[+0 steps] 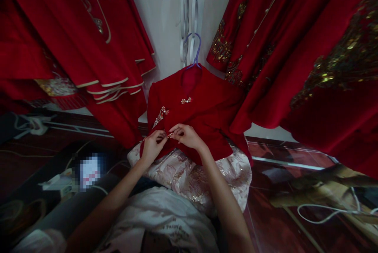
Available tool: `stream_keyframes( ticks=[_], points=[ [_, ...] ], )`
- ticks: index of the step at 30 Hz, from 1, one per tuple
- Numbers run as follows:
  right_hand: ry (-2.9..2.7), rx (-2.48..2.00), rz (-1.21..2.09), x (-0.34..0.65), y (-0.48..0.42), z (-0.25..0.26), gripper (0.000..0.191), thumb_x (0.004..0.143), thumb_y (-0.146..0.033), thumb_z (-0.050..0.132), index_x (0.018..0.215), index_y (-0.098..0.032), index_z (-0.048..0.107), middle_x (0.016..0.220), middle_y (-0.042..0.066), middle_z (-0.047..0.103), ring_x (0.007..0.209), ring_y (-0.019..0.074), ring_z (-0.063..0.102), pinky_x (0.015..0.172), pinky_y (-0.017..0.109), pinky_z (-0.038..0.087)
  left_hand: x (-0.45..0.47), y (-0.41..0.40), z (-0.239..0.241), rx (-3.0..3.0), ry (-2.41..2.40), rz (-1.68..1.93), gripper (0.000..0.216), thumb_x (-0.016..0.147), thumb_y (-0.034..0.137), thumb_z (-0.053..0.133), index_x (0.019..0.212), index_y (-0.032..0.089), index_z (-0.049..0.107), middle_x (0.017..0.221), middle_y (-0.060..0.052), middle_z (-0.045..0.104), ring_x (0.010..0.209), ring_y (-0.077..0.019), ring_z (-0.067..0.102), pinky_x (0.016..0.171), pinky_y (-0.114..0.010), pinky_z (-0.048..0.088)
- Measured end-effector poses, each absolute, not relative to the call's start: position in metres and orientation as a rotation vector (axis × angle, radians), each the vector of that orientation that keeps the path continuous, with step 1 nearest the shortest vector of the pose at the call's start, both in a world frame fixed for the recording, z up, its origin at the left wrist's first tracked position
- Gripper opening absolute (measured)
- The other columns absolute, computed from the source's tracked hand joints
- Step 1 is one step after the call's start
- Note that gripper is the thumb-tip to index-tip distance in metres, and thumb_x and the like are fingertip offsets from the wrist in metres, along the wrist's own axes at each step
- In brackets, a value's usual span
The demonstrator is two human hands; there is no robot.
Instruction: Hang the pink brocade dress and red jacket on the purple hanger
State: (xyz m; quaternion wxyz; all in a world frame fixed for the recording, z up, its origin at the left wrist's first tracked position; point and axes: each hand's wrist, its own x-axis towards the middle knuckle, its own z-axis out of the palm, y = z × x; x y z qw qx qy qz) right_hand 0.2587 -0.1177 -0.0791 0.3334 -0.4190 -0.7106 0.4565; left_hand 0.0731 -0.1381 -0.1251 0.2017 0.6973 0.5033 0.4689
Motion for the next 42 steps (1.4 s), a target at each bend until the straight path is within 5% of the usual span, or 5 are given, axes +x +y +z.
stream_keyframes(
  ticks=[9, 26, 33, 42],
  points=[
    [-1.826, -1.184, 0.802, 0.237, -0.112, -0.097, 0.015, 0.079, -0.019, 0.062, 0.094, -0.018, 0.066, 0.084, 0.003, 0.069, 0.077, 0.0125, 0.064, 0.075, 0.025, 0.052, 0.073, -0.124, -0.134, 1.444, 1.195, 1.395, 0.019, 0.067, 0.023, 0.072, 0.083, 0.013, 0.069, 0.081, -0.006, 0.074, 0.075, -0.0155, 0.07, 0.077, -0.03, 0.057],
    [-1.982, -1.231, 0.546, 0.231, -0.118, -0.1, 0.013, 0.085, -0.014, 0.053, 0.095, -0.019, 0.059, 0.087, 0.003, 0.06, 0.077, 0.0131, 0.058, 0.073, 0.024, 0.046, 0.062, -0.115, -0.134, 1.466, 1.194, 1.245, 0.018, 0.064, 0.024, 0.072, 0.079, 0.014, 0.072, 0.081, -0.006, 0.075, 0.074, -0.0173, 0.07, 0.078, -0.033, 0.057],
    [-2.028, -1.264, 0.484, 0.25, -0.128, -0.066, 0.015, 0.084, -0.02, 0.059, 0.099, -0.02, 0.061, 0.088, 0.004, 0.06, 0.071, 0.0122, 0.056, 0.068, 0.024, 0.045, 0.049, -0.129, -0.117, 1.73, 1.34, 1.335, 0.023, 0.074, 0.019, 0.064, 0.097, 0.018, 0.068, 0.086, -0.002, 0.065, 0.067, -0.0086, 0.06, 0.06, -0.019, 0.05],
    [-1.963, -1.25, 0.567, 0.277, -0.135, -0.035, 0.013, 0.087, -0.027, 0.056, 0.096, -0.021, 0.063, 0.08, 0.002, 0.068, 0.071, 0.0135, 0.062, 0.068, 0.025, 0.048, 0.055, -0.138, -0.111, 1.977, 1.351, 1.204, 0.015, 0.081, 0.024, 0.06, 0.094, 0.021, 0.066, 0.097, -0.003, 0.059, 0.074, -0.011, 0.059, 0.061, -0.021, 0.052]
  ],
)
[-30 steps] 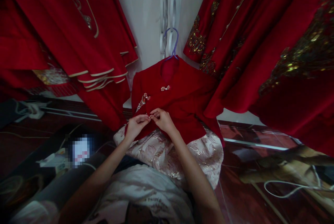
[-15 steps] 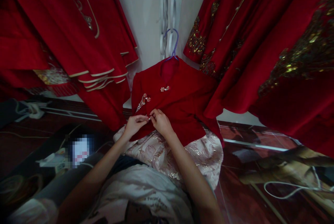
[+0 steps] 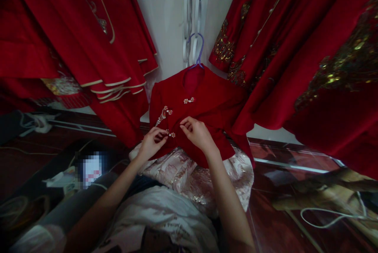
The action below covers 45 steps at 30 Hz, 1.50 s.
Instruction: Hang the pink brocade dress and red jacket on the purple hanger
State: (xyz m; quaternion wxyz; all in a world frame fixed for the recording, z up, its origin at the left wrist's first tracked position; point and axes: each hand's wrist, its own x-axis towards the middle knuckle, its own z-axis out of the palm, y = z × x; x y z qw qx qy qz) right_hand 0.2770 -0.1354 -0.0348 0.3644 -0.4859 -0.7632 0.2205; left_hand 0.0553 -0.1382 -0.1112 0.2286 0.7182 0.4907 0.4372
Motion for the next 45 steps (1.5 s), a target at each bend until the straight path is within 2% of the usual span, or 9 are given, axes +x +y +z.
stream_keyframes(
  ticks=[5, 7, 12, 22, 34, 38, 40, 42, 45],
  points=[
    [-2.053, -1.242, 0.694, 0.267, -0.133, -0.051, 0.013, 0.085, -0.026, 0.057, 0.096, -0.021, 0.064, 0.081, 0.003, 0.07, 0.07, 0.0138, 0.064, 0.066, 0.024, 0.048, 0.062, -0.141, -0.102, 2.329, 1.455, 1.098, 0.018, 0.082, 0.024, 0.061, 0.099, 0.023, 0.065, 0.099, -0.004, 0.058, 0.095, -0.0194, 0.056, 0.084, -0.033, 0.051],
    [-2.087, -1.253, 0.736, 0.263, -0.132, -0.058, 0.015, 0.084, -0.024, 0.059, 0.098, -0.02, 0.064, 0.082, 0.004, 0.071, 0.073, 0.0147, 0.066, 0.068, 0.025, 0.049, 0.062, -0.138, -0.1, 2.383, 1.456, 1.069, 0.014, 0.082, 0.025, 0.062, 0.095, 0.023, 0.066, 0.098, -0.004, 0.058, 0.098, -0.0209, 0.054, 0.087, -0.036, 0.049],
    [-2.085, -1.292, 0.725, 0.257, -0.129, -0.069, 0.016, 0.083, -0.024, 0.061, 0.098, -0.018, 0.063, 0.082, 0.006, 0.072, 0.076, 0.0156, 0.067, 0.07, 0.025, 0.049, 0.062, -0.133, -0.101, 2.262, 1.345, 1.12, 0.009, 0.083, 0.024, 0.061, 0.09, 0.021, 0.065, 0.096, -0.004, 0.06, 0.094, -0.0185, 0.057, 0.077, -0.03, 0.054],
    [-2.06, -1.34, 0.684, 0.253, -0.128, -0.073, 0.016, 0.081, -0.028, 0.066, 0.093, -0.02, 0.061, 0.079, 0.003, 0.07, 0.072, 0.0141, 0.066, 0.064, 0.022, 0.047, 0.07, -0.128, -0.109, 1.967, 1.32, 1.175, 0.005, 0.078, 0.019, 0.064, 0.083, 0.018, 0.064, 0.083, -0.003, 0.07, 0.074, -0.0147, 0.068, 0.074, -0.029, 0.059],
    [-2.067, -1.35, 0.669, 0.254, -0.127, -0.076, 0.014, 0.08, -0.026, 0.066, 0.092, -0.02, 0.061, 0.079, 0.001, 0.07, 0.071, 0.0126, 0.066, 0.064, 0.021, 0.047, 0.073, -0.126, -0.104, 1.938, 1.345, 1.035, 0.005, 0.077, 0.022, 0.065, 0.078, 0.018, 0.065, 0.076, -0.001, 0.069, 0.07, -0.0131, 0.067, 0.069, -0.024, 0.055],
    [-2.056, -1.353, 0.686, 0.255, -0.126, -0.076, 0.012, 0.08, -0.025, 0.065, 0.091, -0.021, 0.062, 0.079, 0.002, 0.071, 0.072, 0.0129, 0.066, 0.064, 0.021, 0.048, 0.068, -0.12, -0.091, 2.018, 1.326, 1.046, 0.014, 0.078, 0.031, 0.067, 0.078, 0.018, 0.062, 0.073, -0.001, 0.065, 0.067, -0.0127, 0.063, 0.062, -0.023, 0.052],
    [-2.056, -1.354, 0.705, 0.256, -0.125, -0.077, 0.011, 0.08, -0.024, 0.064, 0.09, -0.02, 0.063, 0.08, 0.002, 0.071, 0.073, 0.0132, 0.067, 0.065, 0.021, 0.048, 0.064, -0.11, -0.079, 2.089, 1.346, 1.183, 0.018, 0.082, 0.035, 0.062, 0.088, 0.018, 0.062, 0.084, -0.003, 0.064, 0.074, -0.0138, 0.063, 0.065, -0.024, 0.053],
    [-2.057, -1.346, 0.73, 0.256, -0.125, -0.077, 0.011, 0.079, -0.021, 0.064, 0.09, -0.019, 0.063, 0.08, 0.003, 0.071, 0.073, 0.0133, 0.067, 0.066, 0.021, 0.049, 0.058, -0.097, -0.065, 2.242, 1.396, 1.322, 0.024, 0.088, 0.034, 0.056, 0.106, 0.019, 0.06, 0.103, -0.008, 0.058, 0.094, -0.0177, 0.06, 0.08, -0.032, 0.054],
    [-2.053, -1.321, 0.763, 0.256, -0.125, -0.076, 0.011, 0.079, -0.021, 0.064, 0.089, -0.018, 0.063, 0.079, 0.004, 0.072, 0.073, 0.0136, 0.068, 0.065, 0.021, 0.049, 0.048, -0.074, -0.043, 2.602, 1.408, 1.265, 0.029, 0.092, 0.031, 0.05, 0.117, 0.022, 0.059, 0.122, -0.012, 0.046, 0.119, -0.0249, 0.045, 0.101, -0.046, 0.042]
  ],
)
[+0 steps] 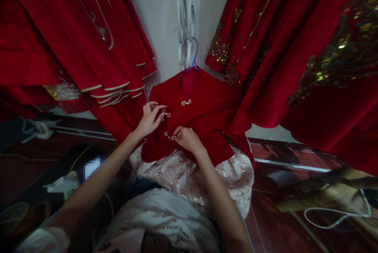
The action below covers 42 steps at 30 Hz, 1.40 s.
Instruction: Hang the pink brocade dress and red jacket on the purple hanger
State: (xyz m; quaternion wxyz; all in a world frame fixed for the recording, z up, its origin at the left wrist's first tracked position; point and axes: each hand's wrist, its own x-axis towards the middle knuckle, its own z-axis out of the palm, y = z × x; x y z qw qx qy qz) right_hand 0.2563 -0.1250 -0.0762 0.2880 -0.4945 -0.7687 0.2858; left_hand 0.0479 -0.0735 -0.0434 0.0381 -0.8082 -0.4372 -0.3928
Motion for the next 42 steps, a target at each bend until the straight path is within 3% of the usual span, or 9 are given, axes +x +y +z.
stream_keyframes(
  ticks=[6, 10, 13, 17, 22, 29, 35, 38, 42],
  points=[
    [-2.052, -1.289, 0.775, 0.257, -0.123, -0.079, 0.01, 0.078, -0.021, 0.065, 0.087, -0.018, 0.062, 0.076, 0.004, 0.071, 0.071, 0.014, 0.068, 0.063, 0.021, 0.049, 0.035, -0.042, -0.011, -2.756, -0.85, -0.649, 0.018, 0.091, 0.028, 0.051, 0.1, 0.02, 0.064, 0.13, -0.011, 0.044, 0.121, -0.0263, 0.042, 0.103, -0.047, 0.038],
    [-2.058, -1.288, 0.766, 0.258, -0.119, -0.085, 0.012, 0.078, -0.023, 0.065, 0.089, -0.018, 0.062, 0.078, 0.003, 0.071, 0.07, 0.0133, 0.067, 0.063, 0.021, 0.049, 0.038, -0.03, 0.0, -2.741, -0.607, -0.445, 0.015, 0.091, 0.025, 0.048, 0.094, 0.018, 0.061, 0.104, -0.008, 0.059, 0.107, -0.0213, 0.051, 0.11, -0.045, 0.033],
    [-2.064, -1.294, 0.778, 0.258, -0.118, -0.086, 0.013, 0.078, -0.024, 0.066, 0.089, -0.018, 0.062, 0.078, 0.003, 0.071, 0.07, 0.0132, 0.067, 0.063, 0.021, 0.05, 0.041, -0.024, -0.001, -2.654, -0.453, -0.343, 0.02, 0.093, 0.018, 0.042, 0.091, 0.018, 0.062, 0.085, -0.005, 0.06, 0.094, -0.018, 0.053, 0.112, -0.041, 0.031],
    [-2.062, -1.285, 0.802, 0.257, -0.118, -0.084, 0.013, 0.078, -0.025, 0.066, 0.088, -0.018, 0.062, 0.078, 0.003, 0.071, 0.07, 0.0133, 0.067, 0.064, 0.021, 0.05, 0.055, -0.024, -0.003, -2.628, -0.434, -0.507, 0.023, 0.094, 0.02, 0.042, 0.098, 0.021, 0.064, 0.081, -0.003, 0.06, 0.085, -0.0166, 0.053, 0.107, -0.039, 0.034],
    [-2.045, -1.236, 0.939, 0.265, -0.12, -0.077, 0.017, 0.075, -0.025, 0.069, 0.088, -0.017, 0.062, 0.075, 0.004, 0.069, 0.069, 0.0134, 0.066, 0.064, 0.022, 0.05, 0.092, -0.018, 0.009, -2.605, -0.743, -0.868, 0.027, 0.095, 0.029, 0.043, 0.111, 0.022, 0.064, 0.105, -0.008, 0.058, 0.1, -0.0211, 0.049, 0.093, -0.041, 0.036],
    [-2.03, -1.107, 1.407, 0.293, -0.135, -0.044, 0.024, 0.072, -0.029, 0.071, 0.089, -0.014, 0.062, 0.078, 0.004, 0.069, 0.071, 0.013, 0.064, 0.068, 0.025, 0.051, 0.121, -0.004, 0.027, -2.886, -0.712, -0.788, 0.026, 0.086, 0.044, 0.058, 0.092, 0.023, 0.071, 0.108, -0.007, 0.058, 0.103, -0.0229, 0.046, 0.09, -0.041, 0.029],
    [-1.993, -1.091, 1.488, 0.297, -0.141, -0.031, 0.02, 0.077, -0.025, 0.065, 0.096, -0.016, 0.063, 0.085, 0.004, 0.071, 0.076, 0.0135, 0.066, 0.073, 0.029, 0.053, 0.128, -0.014, 0.03, -2.882, -0.584, -0.73, 0.015, 0.084, 0.032, 0.057, 0.087, 0.018, 0.063, 0.08, -0.002, 0.063, 0.089, -0.0195, 0.054, 0.103, -0.05, 0.023],
    [-1.994, -1.071, 1.353, 0.291, -0.143, -0.028, 0.019, 0.081, -0.029, 0.063, 0.095, -0.016, 0.063, 0.082, 0.004, 0.07, 0.076, 0.0132, 0.066, 0.073, 0.028, 0.052, 0.129, -0.015, 0.03, -2.798, -0.482, -0.668, 0.013, 0.085, 0.029, 0.055, 0.089, 0.019, 0.062, 0.079, -0.003, 0.064, 0.086, -0.0197, 0.056, 0.109, -0.054, 0.018],
    [-1.938, -1.042, 1.171, 0.29, -0.142, -0.018, 0.021, 0.082, -0.034, 0.062, 0.091, -0.016, 0.064, 0.08, 0.003, 0.068, 0.074, 0.0127, 0.063, 0.071, 0.026, 0.051, 0.123, -0.009, 0.026, -2.753, -0.401, -0.621, 0.018, 0.089, 0.023, 0.046, 0.098, 0.024, 0.063, 0.081, -0.001, 0.065, 0.085, -0.017, 0.056, 0.113, -0.05, 0.019]
  ],
)
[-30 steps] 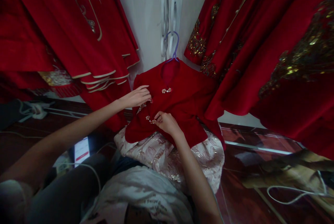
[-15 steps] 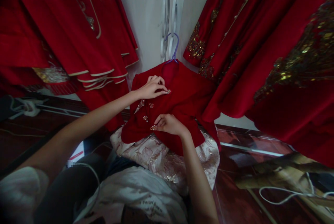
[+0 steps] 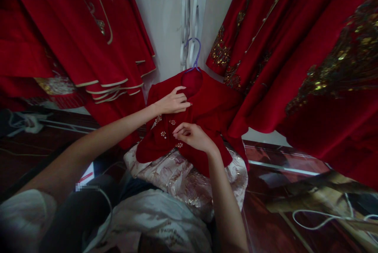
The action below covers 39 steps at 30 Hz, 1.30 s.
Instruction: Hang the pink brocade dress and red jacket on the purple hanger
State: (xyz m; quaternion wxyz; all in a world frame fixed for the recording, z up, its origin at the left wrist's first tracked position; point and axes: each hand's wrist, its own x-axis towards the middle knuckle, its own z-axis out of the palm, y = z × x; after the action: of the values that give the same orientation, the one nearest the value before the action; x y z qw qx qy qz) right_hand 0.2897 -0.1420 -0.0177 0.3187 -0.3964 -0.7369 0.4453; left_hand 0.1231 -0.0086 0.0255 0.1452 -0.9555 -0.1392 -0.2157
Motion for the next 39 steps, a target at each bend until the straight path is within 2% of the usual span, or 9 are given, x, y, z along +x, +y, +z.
stream_keyframes(
  ticks=[4, 8, 11, 15, 22, 26, 31, 35, 39],
  points=[
    [-1.676, -1.168, 0.755, 0.286, -0.12, 0.0, 0.03, 0.083, -0.045, 0.06, 0.091, -0.017, 0.063, 0.076, 0.003, 0.064, 0.069, 0.0124, 0.059, 0.069, 0.026, 0.051, 0.116, -0.007, 0.017, -2.639, -0.587, -0.688, 0.025, 0.095, 0.028, 0.037, 0.103, 0.023, 0.06, 0.083, -0.002, 0.065, 0.085, -0.0171, 0.057, 0.114, -0.053, 0.017],
    [-1.455, -1.115, 0.465, 0.259, -0.082, 0.012, 0.056, 0.09, -0.06, 0.04, 0.125, -0.018, 0.048, 0.119, 0.012, 0.059, 0.108, 0.0177, 0.058, 0.091, 0.032, 0.05, 0.12, -0.018, 0.007, -2.448, -0.93, -1.014, 0.034, 0.092, 0.029, 0.042, 0.122, 0.015, 0.05, 0.113, -0.013, 0.059, 0.11, -0.026, 0.052, 0.111, -0.057, 0.018],
    [-1.473, -1.282, 0.377, 0.24, -0.065, 0.009, 0.08, 0.087, -0.07, 0.032, 0.143, -0.012, 0.028, 0.144, 0.021, 0.036, 0.138, 0.0272, 0.033, 0.109, 0.047, 0.034, 0.119, -0.023, 0.005, -2.316, -1.185, -1.214, 0.048, 0.088, 0.021, 0.043, 0.136, 0.015, 0.037, 0.136, -0.019, 0.043, 0.13, -0.0333, 0.037, 0.111, -0.061, 0.013],
    [-1.358, -1.601, 0.029, 0.253, -0.066, 0.003, 0.099, 0.083, -0.073, 0.036, 0.145, 0.002, 0.018, 0.146, 0.035, 0.023, 0.142, 0.0417, 0.016, 0.11, 0.061, 0.019, 0.092, -0.011, 0.018, -2.208, -1.454, -1.369, 0.056, 0.084, 0.017, 0.046, 0.139, 0.015, 0.032, 0.144, -0.021, 0.033, 0.137, -0.0385, 0.026, 0.11, -0.062, 0.018],
    [-1.393, -1.793, -0.531, 0.343, -0.067, 0.029, 0.075, 0.091, -0.061, 0.029, 0.127, 0.002, 0.049, 0.131, 0.032, 0.045, 0.132, 0.0425, 0.034, 0.107, 0.063, 0.021, 0.035, 0.03, 0.048, -2.106, -1.839, -1.215, 0.034, 0.08, 0.021, 0.051, 0.113, 0.02, 0.06, 0.101, -0.012, 0.065, 0.109, -0.0332, 0.057, 0.096, -0.049, 0.042],
    [-1.448, -1.882, -0.585, 0.379, -0.071, 0.04, 0.068, 0.094, -0.056, 0.027, 0.115, 0.001, 0.059, 0.129, 0.031, 0.044, 0.128, 0.0403, 0.036, 0.104, 0.058, 0.029, 0.028, 0.041, 0.051, -2.235, -1.95, -1.332, 0.023, 0.077, 0.023, 0.056, 0.098, 0.018, 0.067, 0.09, -0.009, 0.069, 0.095, -0.0286, 0.064, 0.088, -0.041, 0.048],
    [-1.599, -1.896, -0.589, 0.401, -0.071, 0.04, 0.064, 0.093, -0.057, 0.031, 0.114, -0.007, 0.063, 0.127, 0.026, 0.045, 0.121, 0.0382, 0.038, 0.097, 0.056, 0.033, 0.025, 0.041, 0.046, -2.663, -2.442, -1.674, 0.016, 0.076, 0.027, 0.059, 0.081, 0.013, 0.066, 0.061, -0.005, 0.066, 0.064, -0.0217, 0.065, 0.065, -0.032, 0.054],
    [-1.603, -1.91, -0.479, 0.406, -0.051, 0.037, 0.064, 0.092, -0.061, 0.031, 0.114, -0.012, 0.065, 0.125, 0.022, 0.045, 0.118, 0.0351, 0.041, 0.095, 0.054, 0.034, 0.026, 0.032, 0.043, -2.8, -2.676, -1.651, 0.013, 0.069, 0.023, 0.065, 0.078, 0.014, 0.066, 0.056, -0.005, 0.065, 0.057, -0.0221, 0.065, 0.064, -0.035, 0.057],
    [-1.582, -1.956, -0.426, 0.411, -0.035, 0.042, 0.073, 0.092, -0.064, 0.024, 0.107, -0.007, 0.067, 0.122, 0.024, 0.049, 0.118, 0.0346, 0.044, 0.096, 0.051, 0.035, 0.025, 0.035, 0.042, -2.796, -2.788, -1.728, 0.015, 0.071, 0.026, 0.063, 0.079, 0.014, 0.067, 0.057, -0.005, 0.066, 0.058, -0.0233, 0.067, 0.066, -0.038, 0.058]
  ],
)
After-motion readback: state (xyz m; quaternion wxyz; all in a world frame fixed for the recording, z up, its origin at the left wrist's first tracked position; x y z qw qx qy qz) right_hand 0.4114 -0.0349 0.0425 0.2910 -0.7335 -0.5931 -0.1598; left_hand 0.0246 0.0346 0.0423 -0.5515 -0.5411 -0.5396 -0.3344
